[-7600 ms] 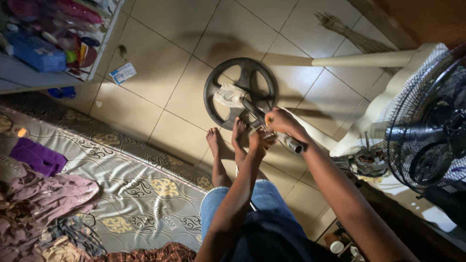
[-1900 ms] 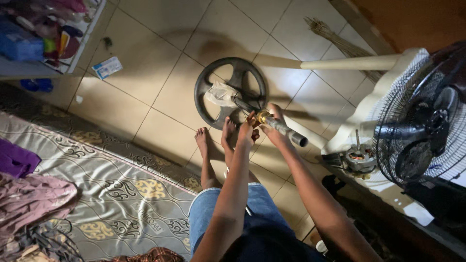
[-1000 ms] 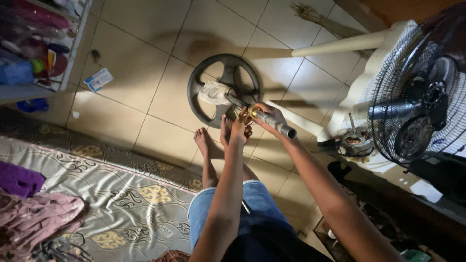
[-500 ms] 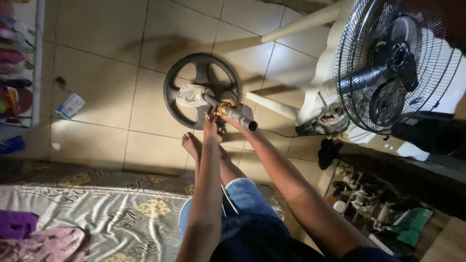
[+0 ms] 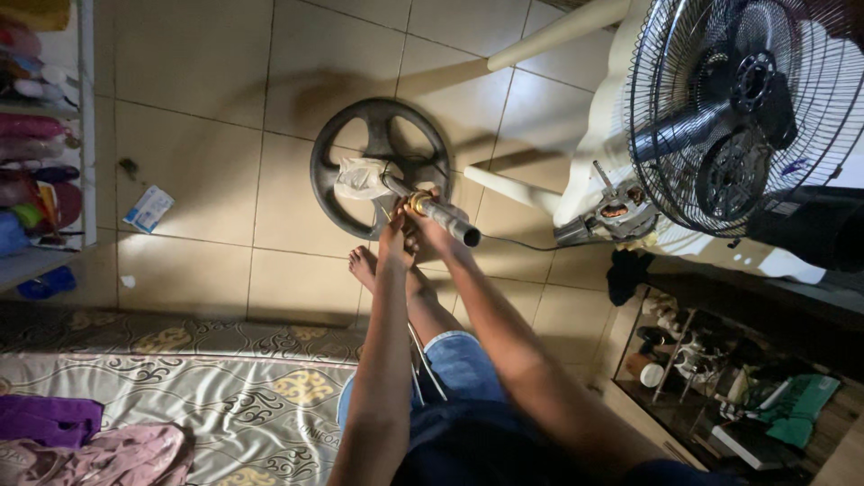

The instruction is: The person disassembles a standing fan by removing the rear cover and motor housing. They use a screwdriver to loosen screws and detach the motor assembly from the stand. The person then reassembles the fan by reattaching the motor housing and rear cover, securing them with screws.

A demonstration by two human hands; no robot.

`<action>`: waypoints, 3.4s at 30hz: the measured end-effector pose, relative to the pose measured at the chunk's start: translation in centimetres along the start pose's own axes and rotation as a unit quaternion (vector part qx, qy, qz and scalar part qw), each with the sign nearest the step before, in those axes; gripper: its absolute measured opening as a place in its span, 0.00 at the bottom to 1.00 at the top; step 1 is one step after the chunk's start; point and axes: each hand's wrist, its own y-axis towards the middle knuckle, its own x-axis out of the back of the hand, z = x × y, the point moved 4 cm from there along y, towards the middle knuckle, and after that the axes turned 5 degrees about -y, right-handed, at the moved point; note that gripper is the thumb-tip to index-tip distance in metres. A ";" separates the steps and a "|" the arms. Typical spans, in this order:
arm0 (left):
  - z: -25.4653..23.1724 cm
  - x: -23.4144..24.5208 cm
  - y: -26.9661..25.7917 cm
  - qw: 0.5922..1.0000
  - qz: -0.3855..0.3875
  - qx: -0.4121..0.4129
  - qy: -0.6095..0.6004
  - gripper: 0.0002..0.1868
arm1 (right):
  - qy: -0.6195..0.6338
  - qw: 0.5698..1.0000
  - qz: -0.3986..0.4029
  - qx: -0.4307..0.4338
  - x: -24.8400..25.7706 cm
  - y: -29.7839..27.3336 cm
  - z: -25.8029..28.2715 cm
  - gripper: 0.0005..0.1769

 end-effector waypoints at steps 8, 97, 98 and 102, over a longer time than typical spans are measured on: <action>-0.3 0.5 -0.4 0.997 -0.064 0.004 0.052 0.12 | 0.022 0.987 -0.077 -0.140 -0.6 -1.9 1.0 0.23; -8.1 -23.8 -13.6 0.752 0.373 -0.220 0.498 0.23 | 0.509 0.811 0.198 0.209 32.1 5.2 7.6 0.46; -8.0 -23.6 -14.0 0.771 0.378 -0.220 0.463 0.21 | 0.500 0.814 0.199 0.218 32.2 5.3 8.2 0.46; -7.4 -22.6 -16.0 0.843 0.347 -0.181 0.368 0.18 | 0.452 0.837 0.215 0.220 32.6 4.5 10.7 0.48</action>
